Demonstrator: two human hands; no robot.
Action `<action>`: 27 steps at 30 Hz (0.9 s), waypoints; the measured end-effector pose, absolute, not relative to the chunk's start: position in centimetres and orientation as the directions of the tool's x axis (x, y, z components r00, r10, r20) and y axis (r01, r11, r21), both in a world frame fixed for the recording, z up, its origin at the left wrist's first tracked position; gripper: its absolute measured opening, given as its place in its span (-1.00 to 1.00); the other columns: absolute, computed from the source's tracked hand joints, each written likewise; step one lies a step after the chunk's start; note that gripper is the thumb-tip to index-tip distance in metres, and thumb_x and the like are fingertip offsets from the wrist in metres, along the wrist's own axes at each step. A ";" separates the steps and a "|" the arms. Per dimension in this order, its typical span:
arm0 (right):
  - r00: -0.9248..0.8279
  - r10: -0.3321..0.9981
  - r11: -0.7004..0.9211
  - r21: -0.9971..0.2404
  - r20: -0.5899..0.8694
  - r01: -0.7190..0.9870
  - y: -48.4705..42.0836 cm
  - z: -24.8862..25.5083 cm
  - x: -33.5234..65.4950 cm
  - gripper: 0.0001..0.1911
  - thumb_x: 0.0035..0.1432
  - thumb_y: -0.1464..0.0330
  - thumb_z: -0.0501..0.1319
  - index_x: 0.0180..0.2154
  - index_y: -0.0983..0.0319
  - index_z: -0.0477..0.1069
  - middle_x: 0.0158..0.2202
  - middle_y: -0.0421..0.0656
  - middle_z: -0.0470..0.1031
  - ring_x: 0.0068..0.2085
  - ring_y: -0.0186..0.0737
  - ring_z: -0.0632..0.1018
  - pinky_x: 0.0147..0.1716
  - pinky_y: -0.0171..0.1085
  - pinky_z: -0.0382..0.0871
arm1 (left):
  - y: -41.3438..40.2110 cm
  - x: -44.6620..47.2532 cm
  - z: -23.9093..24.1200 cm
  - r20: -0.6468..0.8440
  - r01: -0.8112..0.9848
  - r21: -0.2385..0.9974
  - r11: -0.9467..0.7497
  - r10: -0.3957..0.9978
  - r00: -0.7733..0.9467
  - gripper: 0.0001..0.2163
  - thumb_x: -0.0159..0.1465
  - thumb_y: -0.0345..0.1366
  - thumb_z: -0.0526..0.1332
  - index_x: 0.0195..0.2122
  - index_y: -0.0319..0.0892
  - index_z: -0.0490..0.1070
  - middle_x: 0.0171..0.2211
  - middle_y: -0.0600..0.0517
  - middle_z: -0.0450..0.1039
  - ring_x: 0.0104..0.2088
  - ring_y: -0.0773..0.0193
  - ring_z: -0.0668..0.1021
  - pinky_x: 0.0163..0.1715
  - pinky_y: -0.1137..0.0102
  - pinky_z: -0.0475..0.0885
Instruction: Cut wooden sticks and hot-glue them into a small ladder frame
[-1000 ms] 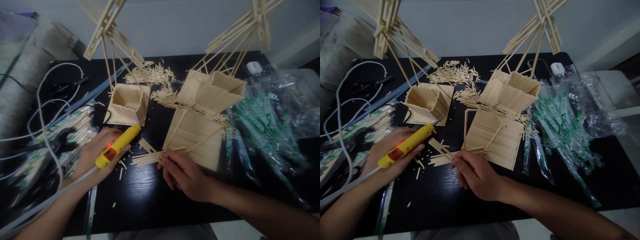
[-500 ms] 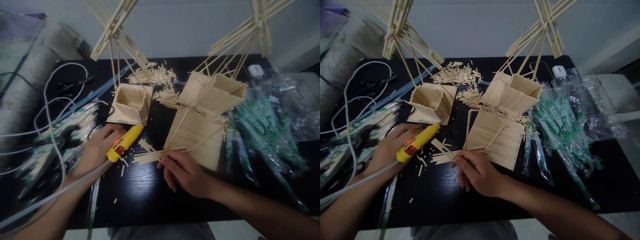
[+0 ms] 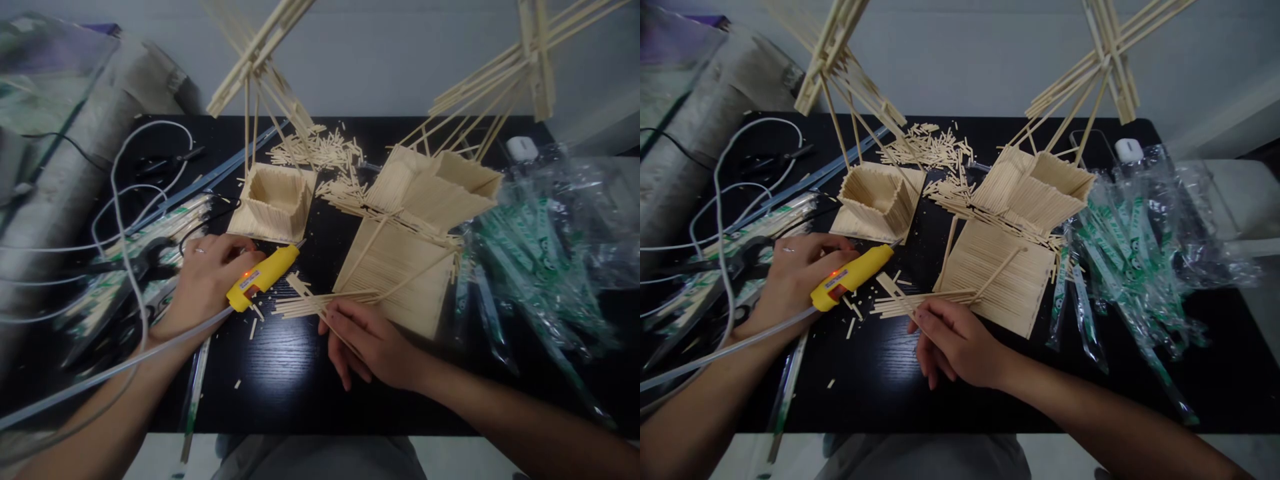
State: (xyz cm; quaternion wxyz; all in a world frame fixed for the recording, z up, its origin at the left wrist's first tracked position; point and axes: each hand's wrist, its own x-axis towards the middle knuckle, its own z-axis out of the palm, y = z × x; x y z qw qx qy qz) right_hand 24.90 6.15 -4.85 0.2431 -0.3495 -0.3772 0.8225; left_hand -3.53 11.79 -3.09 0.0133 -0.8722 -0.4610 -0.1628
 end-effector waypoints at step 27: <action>-0.644 0.641 -0.618 -0.778 -0.418 -0.111 6.4 -4.4 25.2 -0.61 0.47 0.03 0.12 -0.23 0.22 0.34 -0.63 -0.33 0.46 -0.72 -0.47 0.36 -0.80 -0.55 0.05 | 11.6 -3.3 -3.3 0.323 0.799 0.126 -0.588 0.786 0.528 -0.80 0.50 -0.23 0.09 -0.01 0.00 0.51 -0.14 -0.07 0.54 -0.11 -0.02 0.45 -0.10 0.07 0.21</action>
